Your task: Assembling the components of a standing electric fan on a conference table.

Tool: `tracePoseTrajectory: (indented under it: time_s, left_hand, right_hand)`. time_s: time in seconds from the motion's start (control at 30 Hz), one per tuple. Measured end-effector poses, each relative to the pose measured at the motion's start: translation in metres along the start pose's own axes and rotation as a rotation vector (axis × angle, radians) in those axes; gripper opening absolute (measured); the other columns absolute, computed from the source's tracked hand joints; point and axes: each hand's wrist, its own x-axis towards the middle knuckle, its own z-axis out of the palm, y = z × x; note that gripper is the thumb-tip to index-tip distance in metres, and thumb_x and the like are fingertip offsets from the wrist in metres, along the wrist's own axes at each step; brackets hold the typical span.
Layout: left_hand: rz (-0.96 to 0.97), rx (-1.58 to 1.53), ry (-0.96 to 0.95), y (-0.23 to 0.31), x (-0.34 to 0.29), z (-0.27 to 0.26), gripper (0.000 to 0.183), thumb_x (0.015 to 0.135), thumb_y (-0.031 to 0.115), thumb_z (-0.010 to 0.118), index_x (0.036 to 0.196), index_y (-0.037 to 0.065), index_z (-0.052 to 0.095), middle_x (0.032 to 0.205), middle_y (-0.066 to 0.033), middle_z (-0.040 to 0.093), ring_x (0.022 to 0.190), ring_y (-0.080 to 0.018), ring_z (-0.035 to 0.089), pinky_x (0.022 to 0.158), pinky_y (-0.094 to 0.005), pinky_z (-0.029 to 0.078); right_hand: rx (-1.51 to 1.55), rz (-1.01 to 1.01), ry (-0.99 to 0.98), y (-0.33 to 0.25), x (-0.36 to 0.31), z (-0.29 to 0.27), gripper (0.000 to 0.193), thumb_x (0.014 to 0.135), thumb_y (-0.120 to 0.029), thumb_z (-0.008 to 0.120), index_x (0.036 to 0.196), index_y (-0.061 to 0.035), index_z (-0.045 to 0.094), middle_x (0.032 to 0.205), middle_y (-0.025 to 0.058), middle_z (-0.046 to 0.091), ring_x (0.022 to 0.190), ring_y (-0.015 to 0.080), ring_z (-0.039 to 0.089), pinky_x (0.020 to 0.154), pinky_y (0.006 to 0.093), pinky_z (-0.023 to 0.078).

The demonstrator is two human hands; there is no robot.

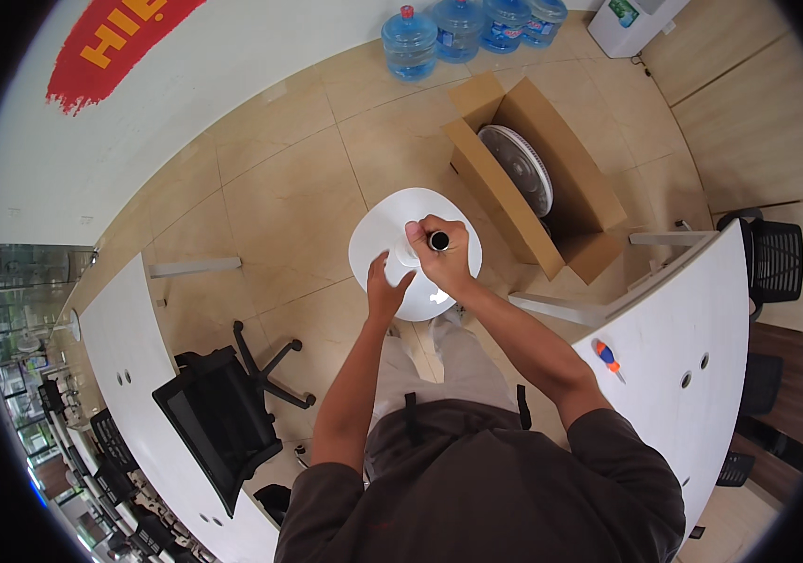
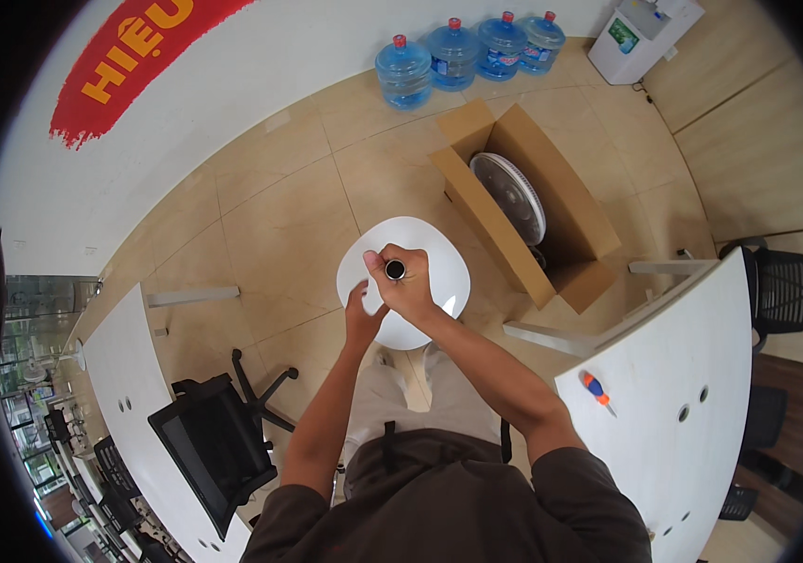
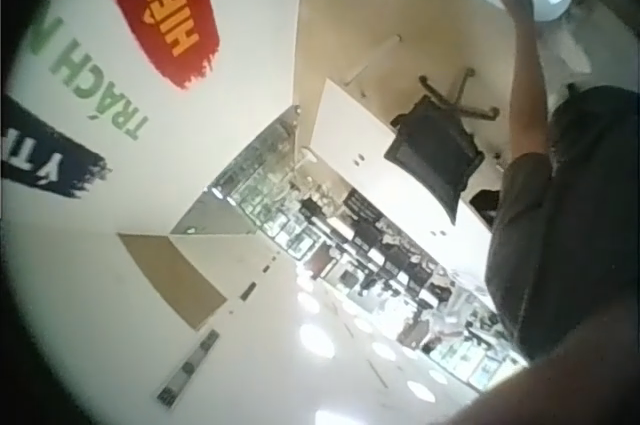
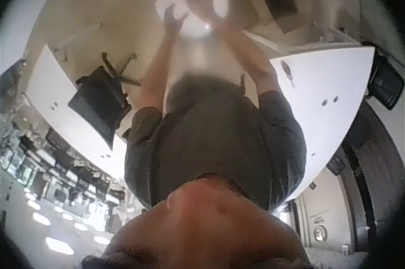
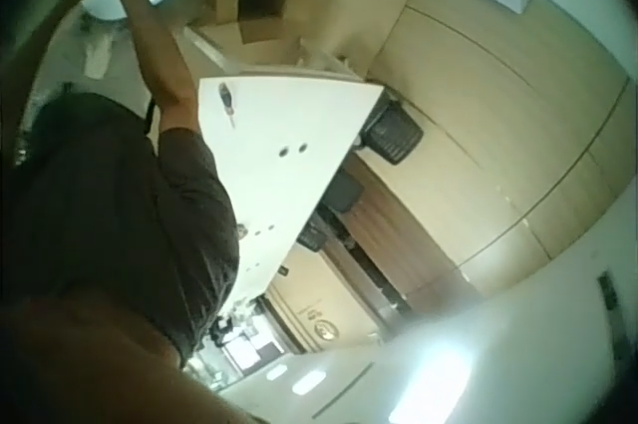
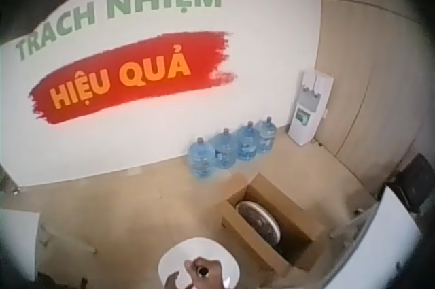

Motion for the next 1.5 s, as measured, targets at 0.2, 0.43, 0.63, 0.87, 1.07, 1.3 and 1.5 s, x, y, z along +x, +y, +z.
tracePoseTrajectory:
  time_s: [0.2, 0.43, 0.63, 0.87, 1.07, 1.3, 1.5]
  left_hand:
    - [-0.385, -0.021, 0.014, -0.103, -0.069, -0.022, 0.046, 0.080, 0.013, 0.074, 0.119, -0.003, 0.056, 0.114, -0.0209, 0.061, 0.106, -0.0319, 0.060, 0.088, -0.0380, 0.049]
    - [-0.731, 0.137, 0.038, -0.214, -0.183, -0.113, 0.042, 0.086, 0.015, 0.069, 0.122, 0.000, 0.055, 0.119, -0.0163, 0.060, 0.107, -0.0269, 0.059, 0.085, -0.0380, 0.050]
    - [-0.864, 0.299, -0.070, -0.239, -0.264, -0.172, 0.039, 0.083, 0.014, 0.068, 0.117, -0.003, 0.056, 0.110, -0.0167, 0.061, 0.100, -0.0279, 0.059, 0.085, -0.0380, 0.048]
    - [-0.962, 0.292, -0.090, -0.263, -0.343, -0.176, 0.033, 0.080, 0.012, 0.071, 0.109, -0.002, 0.059, 0.102, -0.0159, 0.062, 0.093, -0.0269, 0.062, 0.084, -0.0371, 0.050]
    - [-0.831, 0.220, -0.200, -0.283, -0.336, -0.178, 0.032, 0.078, 0.008, 0.072, 0.107, -0.001, 0.061, 0.100, -0.0140, 0.064, 0.089, -0.0259, 0.064, 0.081, -0.0347, 0.052]
    - [-0.749, 0.064, -0.260, -0.273, -0.233, -0.178, 0.030, 0.081, 0.007, 0.069, 0.108, -0.002, 0.061, 0.101, -0.0136, 0.066, 0.091, -0.0236, 0.065, 0.081, -0.0328, 0.053]
    - [-1.126, -0.092, -0.272, -0.244, -0.094, -0.179, 0.027, 0.092, 0.021, 0.059, 0.110, 0.000, 0.060, 0.090, -0.0068, 0.064, 0.081, -0.0161, 0.061, 0.066, -0.0285, 0.049]
  right_hand:
    - [-0.081, 0.207, -0.136, 0.128, 0.029, 0.018, 0.034, 0.087, -0.014, 0.069, 0.060, -0.0006, 0.053, 0.048, 0.0033, 0.043, 0.048, 0.0086, 0.036, 0.046, 0.0279, 0.032]
    - [-0.202, 0.286, -0.252, 0.248, 0.032, 0.024, 0.026, 0.085, -0.012, 0.070, 0.065, 0.0003, 0.058, 0.054, 0.0074, 0.053, 0.051, 0.0115, 0.044, 0.051, 0.0280, 0.038]
    - [-0.248, 0.264, -0.319, 0.313, 0.029, 0.028, 0.024, 0.084, -0.006, 0.069, 0.067, 0.0014, 0.055, 0.058, 0.0065, 0.051, 0.055, 0.0123, 0.043, 0.052, 0.0292, 0.035]
    - [-0.266, 0.307, -0.300, 0.361, 0.044, 0.011, 0.022, 0.084, -0.008, 0.070, 0.068, 0.0008, 0.058, 0.059, 0.0103, 0.054, 0.053, 0.0157, 0.047, 0.051, 0.0304, 0.038]
    - [-0.217, 0.405, -0.253, 0.363, 0.031, -0.014, 0.015, 0.084, -0.009, 0.071, 0.080, 0.0010, 0.061, 0.074, 0.0083, 0.063, 0.066, 0.0153, 0.058, 0.061, 0.0288, 0.046]
    - [-0.507, 0.838, 0.090, 0.300, -0.057, -0.023, 0.058, 0.082, -0.040, 0.072, 0.125, -0.0047, 0.055, 0.113, 0.0139, 0.065, 0.111, 0.0271, 0.059, 0.093, 0.0373, 0.046]
    - [-0.497, 1.213, 0.054, 0.207, -0.196, -0.043, 0.045, 0.081, -0.039, 0.069, 0.105, -0.0009, 0.067, 0.095, 0.0147, 0.070, 0.092, 0.0248, 0.067, 0.083, 0.0353, 0.052]
